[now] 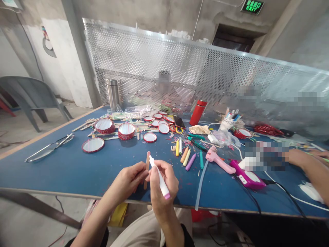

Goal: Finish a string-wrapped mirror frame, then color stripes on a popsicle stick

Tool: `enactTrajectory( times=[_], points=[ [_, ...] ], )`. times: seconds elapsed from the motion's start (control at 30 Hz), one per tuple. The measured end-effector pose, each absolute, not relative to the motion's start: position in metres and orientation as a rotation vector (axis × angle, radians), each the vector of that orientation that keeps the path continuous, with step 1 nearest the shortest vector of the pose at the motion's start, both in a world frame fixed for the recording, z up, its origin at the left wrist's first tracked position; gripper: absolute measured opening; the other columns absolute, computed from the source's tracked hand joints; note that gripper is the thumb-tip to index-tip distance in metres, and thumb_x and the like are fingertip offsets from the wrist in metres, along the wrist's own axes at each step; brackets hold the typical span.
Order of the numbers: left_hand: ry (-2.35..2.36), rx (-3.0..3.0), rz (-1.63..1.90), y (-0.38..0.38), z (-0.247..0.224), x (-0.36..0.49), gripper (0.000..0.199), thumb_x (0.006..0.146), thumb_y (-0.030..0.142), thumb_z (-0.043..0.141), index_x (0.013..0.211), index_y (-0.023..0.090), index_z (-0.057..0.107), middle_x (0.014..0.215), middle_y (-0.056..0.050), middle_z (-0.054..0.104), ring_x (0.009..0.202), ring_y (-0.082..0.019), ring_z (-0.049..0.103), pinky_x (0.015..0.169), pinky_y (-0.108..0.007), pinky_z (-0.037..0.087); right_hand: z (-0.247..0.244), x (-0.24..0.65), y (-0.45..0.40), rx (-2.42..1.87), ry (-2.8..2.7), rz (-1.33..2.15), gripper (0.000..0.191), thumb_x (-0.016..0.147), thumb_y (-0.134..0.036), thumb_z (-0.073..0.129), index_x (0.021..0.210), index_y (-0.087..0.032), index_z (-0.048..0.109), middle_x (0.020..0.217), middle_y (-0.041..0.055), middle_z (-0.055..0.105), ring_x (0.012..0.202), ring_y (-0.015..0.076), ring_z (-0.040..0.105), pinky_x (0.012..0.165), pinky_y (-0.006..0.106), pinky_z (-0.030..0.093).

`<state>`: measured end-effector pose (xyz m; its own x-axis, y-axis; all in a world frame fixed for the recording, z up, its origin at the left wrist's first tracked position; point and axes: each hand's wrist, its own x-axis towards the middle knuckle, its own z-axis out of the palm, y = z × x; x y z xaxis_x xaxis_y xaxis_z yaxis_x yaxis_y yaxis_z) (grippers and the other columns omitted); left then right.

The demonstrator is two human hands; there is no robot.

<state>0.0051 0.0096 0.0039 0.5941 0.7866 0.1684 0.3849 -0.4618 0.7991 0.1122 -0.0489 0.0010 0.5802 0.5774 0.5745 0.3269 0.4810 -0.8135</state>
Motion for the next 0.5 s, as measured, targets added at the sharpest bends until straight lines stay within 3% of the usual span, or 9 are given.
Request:
enactTrajectory(
  times=[0.23,0.5],
  points=[
    [0.92,2.091,0.687,0.0092,0.0047,0.0052,0.025,0.088,0.035,0.039,0.067,0.022,0.039,0.058,0.006,0.049,0.05,-0.01,0.043,0.051,-0.02,0.03,-0.0019,0.1133,-0.0496,-1.148,-1.005,0.182,0.01,0.087,-0.026,0.057,0.09,-0.018,0.063,0.071,0.0001,0.067,0.055,0.0119,0.062,0.054,0.024,0.052],
    [0.932,2.095,0.691,0.0088,0.0047,0.0048,0.025,0.087,0.034,0.04,0.065,0.022,0.038,0.057,0.006,0.048,0.05,-0.01,0.042,0.051,-0.021,0.028,0.0005,0.1133,-0.0508,-1.128,-0.985,0.158,0.007,0.088,-0.023,0.056,0.09,-0.02,0.062,0.059,-0.0052,0.062,0.049,0.009,0.059,0.051,0.02,0.049]
  ],
)
